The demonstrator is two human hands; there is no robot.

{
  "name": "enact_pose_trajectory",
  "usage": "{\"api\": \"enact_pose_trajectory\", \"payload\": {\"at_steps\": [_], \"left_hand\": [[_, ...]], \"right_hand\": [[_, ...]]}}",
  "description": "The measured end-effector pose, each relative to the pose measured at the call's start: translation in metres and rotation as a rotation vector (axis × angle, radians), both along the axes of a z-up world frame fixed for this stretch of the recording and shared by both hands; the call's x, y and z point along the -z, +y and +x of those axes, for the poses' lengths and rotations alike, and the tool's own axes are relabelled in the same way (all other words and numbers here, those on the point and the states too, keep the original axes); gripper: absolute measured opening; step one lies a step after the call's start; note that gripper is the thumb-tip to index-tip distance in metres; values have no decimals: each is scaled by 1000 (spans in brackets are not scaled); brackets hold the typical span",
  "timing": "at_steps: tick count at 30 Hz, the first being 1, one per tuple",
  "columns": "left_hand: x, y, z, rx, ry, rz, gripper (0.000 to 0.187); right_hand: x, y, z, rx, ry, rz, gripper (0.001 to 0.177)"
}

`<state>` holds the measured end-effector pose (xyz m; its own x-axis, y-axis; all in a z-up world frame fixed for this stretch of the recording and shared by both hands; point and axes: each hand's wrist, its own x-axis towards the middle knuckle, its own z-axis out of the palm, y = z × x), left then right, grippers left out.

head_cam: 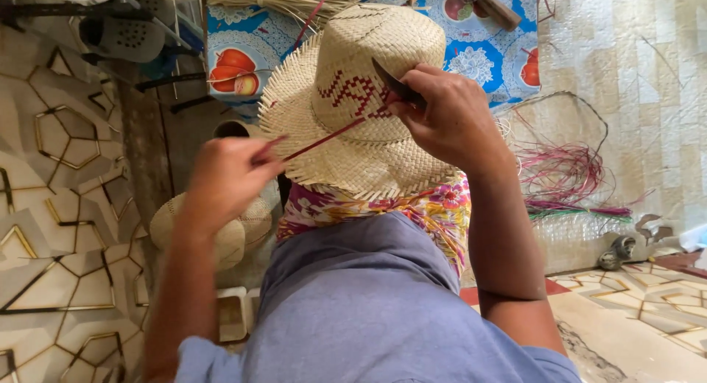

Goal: Trimming and finishing a woven straw hat by removing excess straw fibers with a small blade.

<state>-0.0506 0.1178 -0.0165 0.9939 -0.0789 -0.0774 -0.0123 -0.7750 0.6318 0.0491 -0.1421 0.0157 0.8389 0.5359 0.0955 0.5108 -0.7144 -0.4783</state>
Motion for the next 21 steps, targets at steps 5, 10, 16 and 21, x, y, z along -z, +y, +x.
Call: {"api": "enact_pose_trajectory", "payload": {"at_steps": [5,10,16,21], "left_hand": [[-21,13,-5,-86,30,128,13],[-6,-33,32,-98,-333,156,17],[3,-79,51,24,10,73,26],[-2,-62,39,15,-35,34,13]], "right_hand": [[-3,7,-3,25,-19,-66,20],[5,9,-3,67,-125,-158,30],[10,-6,4,16,-26,-29,18],[11,-4,5,11,13,40,14]]}}
